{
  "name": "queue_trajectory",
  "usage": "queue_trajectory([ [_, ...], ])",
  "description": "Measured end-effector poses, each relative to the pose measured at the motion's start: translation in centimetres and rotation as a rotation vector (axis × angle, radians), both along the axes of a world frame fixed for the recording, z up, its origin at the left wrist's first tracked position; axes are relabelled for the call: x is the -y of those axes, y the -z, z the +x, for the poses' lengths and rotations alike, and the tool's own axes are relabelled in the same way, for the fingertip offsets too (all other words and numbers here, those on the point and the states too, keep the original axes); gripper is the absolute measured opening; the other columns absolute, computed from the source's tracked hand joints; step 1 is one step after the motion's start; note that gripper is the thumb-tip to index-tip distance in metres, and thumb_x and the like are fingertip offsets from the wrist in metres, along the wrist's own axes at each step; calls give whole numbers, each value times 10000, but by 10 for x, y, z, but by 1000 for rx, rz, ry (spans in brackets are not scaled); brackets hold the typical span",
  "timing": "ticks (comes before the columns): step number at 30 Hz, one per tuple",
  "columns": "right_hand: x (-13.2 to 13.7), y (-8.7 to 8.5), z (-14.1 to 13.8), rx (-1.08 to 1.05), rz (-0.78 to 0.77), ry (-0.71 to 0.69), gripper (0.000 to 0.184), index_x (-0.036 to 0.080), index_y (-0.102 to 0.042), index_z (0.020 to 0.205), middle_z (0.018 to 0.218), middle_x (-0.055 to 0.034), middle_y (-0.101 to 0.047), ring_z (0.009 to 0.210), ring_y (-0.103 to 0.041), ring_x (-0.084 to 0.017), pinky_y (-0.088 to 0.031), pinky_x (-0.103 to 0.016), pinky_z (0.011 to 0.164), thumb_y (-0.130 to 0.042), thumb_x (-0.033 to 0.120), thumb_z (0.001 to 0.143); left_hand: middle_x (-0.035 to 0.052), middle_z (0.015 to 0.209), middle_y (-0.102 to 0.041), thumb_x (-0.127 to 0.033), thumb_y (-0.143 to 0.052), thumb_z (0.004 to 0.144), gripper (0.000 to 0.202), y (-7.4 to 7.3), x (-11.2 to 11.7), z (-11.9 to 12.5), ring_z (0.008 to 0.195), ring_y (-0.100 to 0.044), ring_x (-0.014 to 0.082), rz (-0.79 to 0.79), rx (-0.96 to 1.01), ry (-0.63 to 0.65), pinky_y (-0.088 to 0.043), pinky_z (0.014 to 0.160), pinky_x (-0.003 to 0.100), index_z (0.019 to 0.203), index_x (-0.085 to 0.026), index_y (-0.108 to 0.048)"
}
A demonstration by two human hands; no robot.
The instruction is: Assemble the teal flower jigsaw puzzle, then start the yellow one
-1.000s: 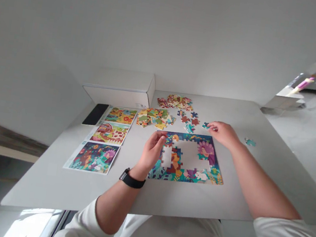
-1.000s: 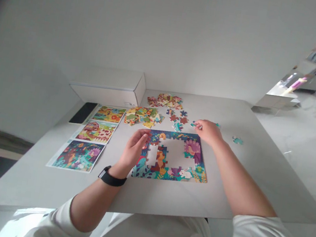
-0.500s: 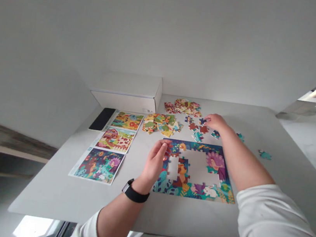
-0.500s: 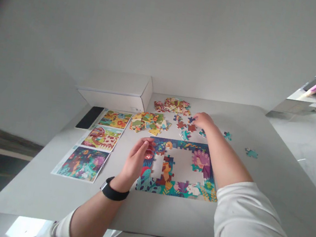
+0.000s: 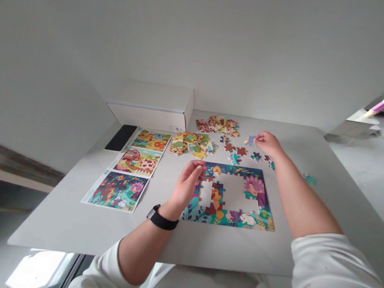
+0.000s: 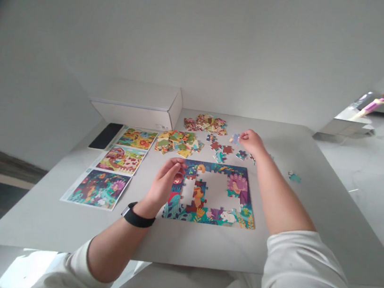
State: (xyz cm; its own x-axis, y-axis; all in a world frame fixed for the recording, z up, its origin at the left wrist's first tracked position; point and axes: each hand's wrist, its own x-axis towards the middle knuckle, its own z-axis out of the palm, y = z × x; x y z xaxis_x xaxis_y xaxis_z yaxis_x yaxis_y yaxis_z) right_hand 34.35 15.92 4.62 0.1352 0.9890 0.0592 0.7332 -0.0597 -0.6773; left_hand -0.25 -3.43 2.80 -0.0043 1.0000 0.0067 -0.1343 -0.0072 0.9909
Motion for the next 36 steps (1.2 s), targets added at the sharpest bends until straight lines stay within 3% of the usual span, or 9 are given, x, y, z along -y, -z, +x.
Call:
queue_trajectory([
  [3,38,-8,3,-117,21,-35,326,176,-752,1145,981,-68,-797,801,-698,-187,-556,-302,778,-787,300,846,57,1117,-717,-573,-667,1004,396,0,-1,1,890,-668,164,72,-32,63,-566,786,284,1218,-240,-652],
  [6,78,-14,-4,-280,24,-98,334,191,-739,1120,916,-45,-773,778,-682,-185,-544,-297,729,-785,353,832,55,1088,-713,-559,-702,986,396,1,-1,2,863,-667,158,133,-42,114,-573,804,298,1199,-229,-648],
  [13,136,-15,-55,-648,35,-175,393,247,-653,1026,908,-21,-763,852,-716,-214,-512,-285,677,-795,487,749,40,1019,-713,-498,-813,908,400,-11,-12,6,782,-640,130,198,-27,159,-569,710,270,1135,-207,-657],
  [17,145,2,-83,-684,-41,-240,421,261,-629,999,911,-13,-762,839,-712,-213,-501,-290,682,-799,535,728,25,957,-699,-442,-858,888,376,-23,-25,12,772,-650,123,185,-134,203,-546,632,226,1113,-191,-689],
  [20,149,15,-95,-670,-93,-247,459,268,-598,984,877,-3,-743,814,-700,-212,-483,-292,679,-798,578,710,21,922,-724,-385,-886,875,370,-24,-35,21,734,-674,123,116,-195,269,-541,589,213,1113,-190,-680],
  [25,152,22,-101,-652,-135,-264,489,270,-591,988,860,1,-721,800,-685,-212,-475,-297,676,-810,599,701,-16,781,-713,-304,-931,807,427,-6,-45,33,638,-660,120,31,-144,277,-537,543,222,1078,-180,-624],
  [29,156,26,-102,-588,-100,-284,388,274,-610,981,888,1,-718,819,-676,-209,-486,-295,676,-752,596,817,-30,765,-697,-373,-940,797,481,9,-44,29,618,-650,114,42,-57,225,-530,547,225,1084,-193,-598],
  [36,160,42,-103,-453,-58,-277,254,282,-636,1032,940,-19,-724,809,-674,-216,-544,-339,742,-677,510,925,-11,778,-731,-359,-916,797,464,15,-39,18,579,-622,100,38,-143,238,-436,522,201,1111,-192,-618],
])
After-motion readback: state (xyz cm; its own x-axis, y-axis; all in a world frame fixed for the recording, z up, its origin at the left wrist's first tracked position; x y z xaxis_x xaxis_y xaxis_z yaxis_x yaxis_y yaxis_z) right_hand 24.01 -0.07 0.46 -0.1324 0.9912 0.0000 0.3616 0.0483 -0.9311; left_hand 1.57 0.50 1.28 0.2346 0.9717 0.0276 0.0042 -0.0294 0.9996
